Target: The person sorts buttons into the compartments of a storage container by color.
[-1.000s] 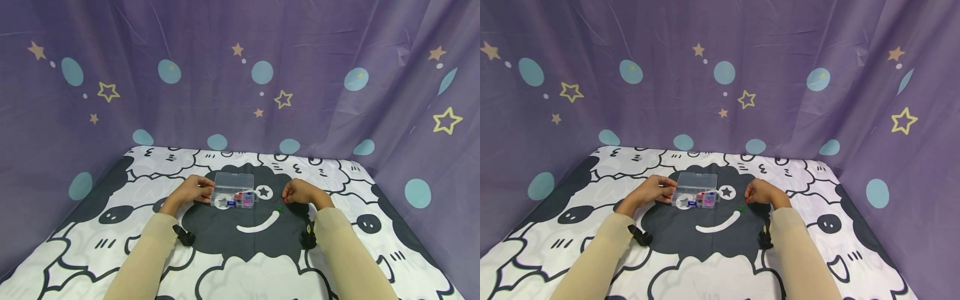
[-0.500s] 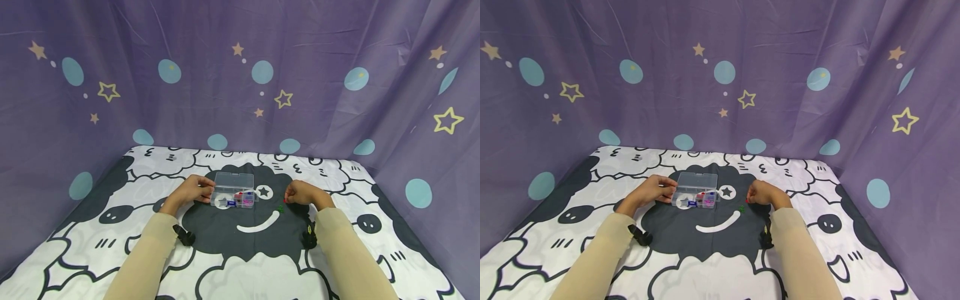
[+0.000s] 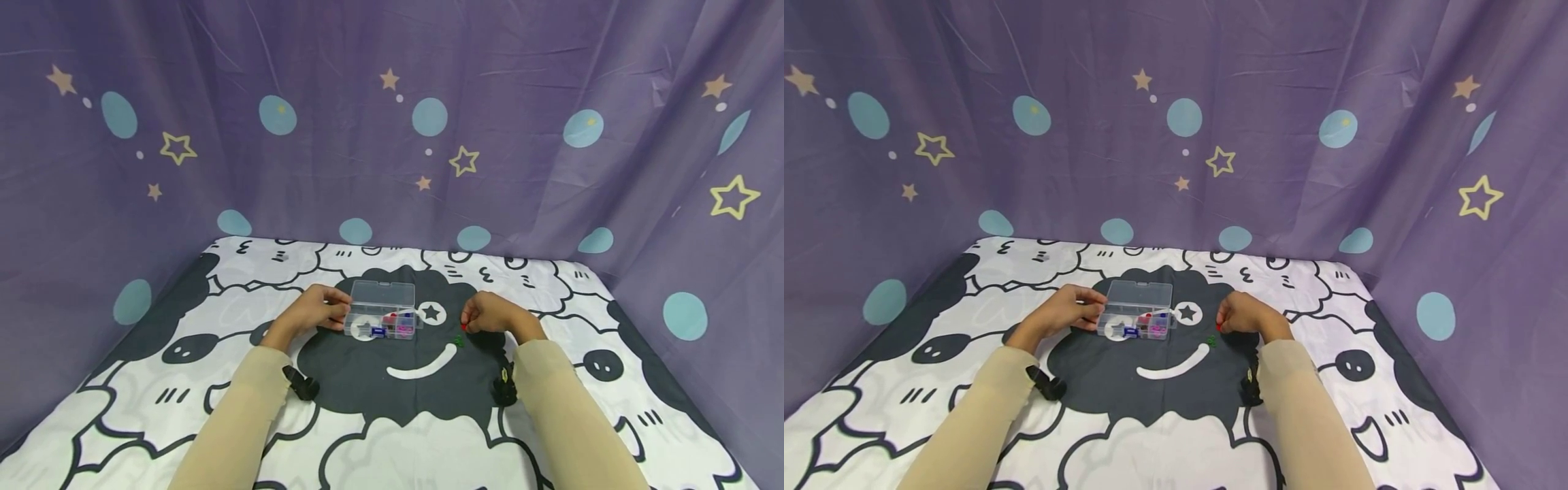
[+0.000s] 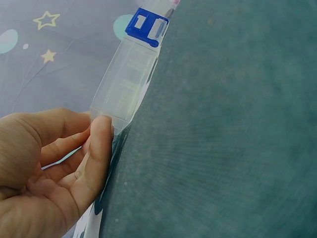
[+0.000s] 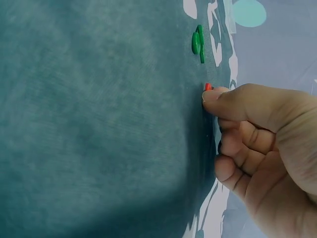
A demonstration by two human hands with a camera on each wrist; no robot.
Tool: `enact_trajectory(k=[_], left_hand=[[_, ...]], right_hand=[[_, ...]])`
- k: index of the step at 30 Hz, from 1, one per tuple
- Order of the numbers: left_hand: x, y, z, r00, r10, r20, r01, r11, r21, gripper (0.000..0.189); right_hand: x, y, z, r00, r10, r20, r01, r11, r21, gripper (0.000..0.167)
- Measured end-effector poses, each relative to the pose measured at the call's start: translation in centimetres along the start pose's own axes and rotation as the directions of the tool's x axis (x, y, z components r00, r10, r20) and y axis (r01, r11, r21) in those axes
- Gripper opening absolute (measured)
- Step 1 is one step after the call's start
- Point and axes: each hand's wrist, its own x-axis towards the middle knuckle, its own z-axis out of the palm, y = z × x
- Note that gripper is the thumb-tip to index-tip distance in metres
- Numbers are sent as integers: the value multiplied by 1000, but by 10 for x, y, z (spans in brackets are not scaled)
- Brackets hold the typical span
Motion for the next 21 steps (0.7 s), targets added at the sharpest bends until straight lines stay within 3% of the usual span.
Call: enact_trajectory(k=[21], left_hand=[[0,0,0,1000,-1,-1,1,1000,-6,28]], right_hand=[[0,2,-1,999,-4,43,5,1000,-19,5]])
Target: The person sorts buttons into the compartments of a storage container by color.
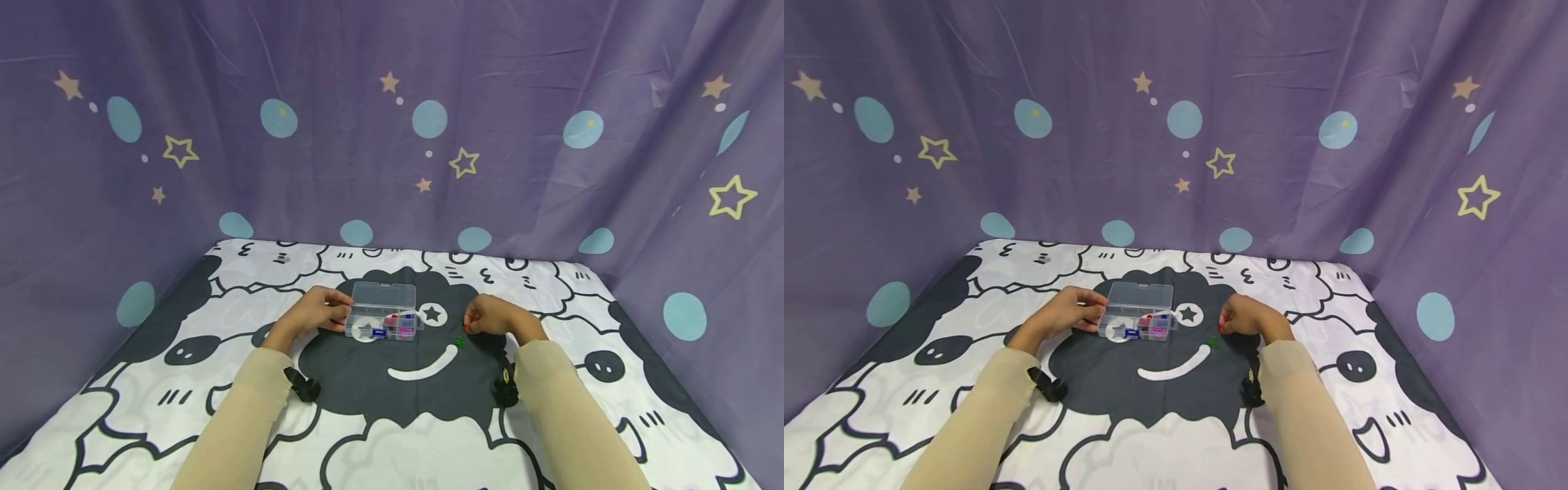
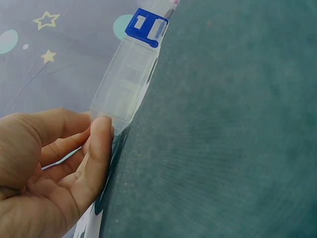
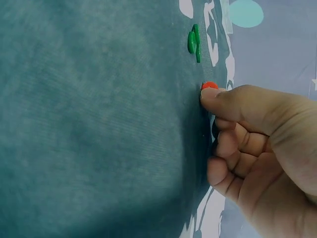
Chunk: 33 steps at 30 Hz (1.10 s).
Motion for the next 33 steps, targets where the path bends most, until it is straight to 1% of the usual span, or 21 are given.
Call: enact_trajectory(k=[7,10,15,21,33], left_hand=[[1,0,0,1000,2,5,-3,1000,6,28],[1,0,0,1000,2,0,-2,1000,6,28],[2,-1,1,1000,6,-1,-6,1000,4,28],[1,0,0,1000,5,-3,-5,1000,10,28],[0,0,1,1000,6,1,-6,1000,-10,26]], right_hand=[[-1,-2,0,999,-21,-50,22,1000,21,7],[-2,-5,-2,997,-22,-70,25,999,36,8],[-1,-10,-8,995,-51,-88,55,998,43,8],[5,-21,-14,990,-93,-102,98,994,42,9],[21,-38,-13,987,-105,-122,108,994,13,8]])
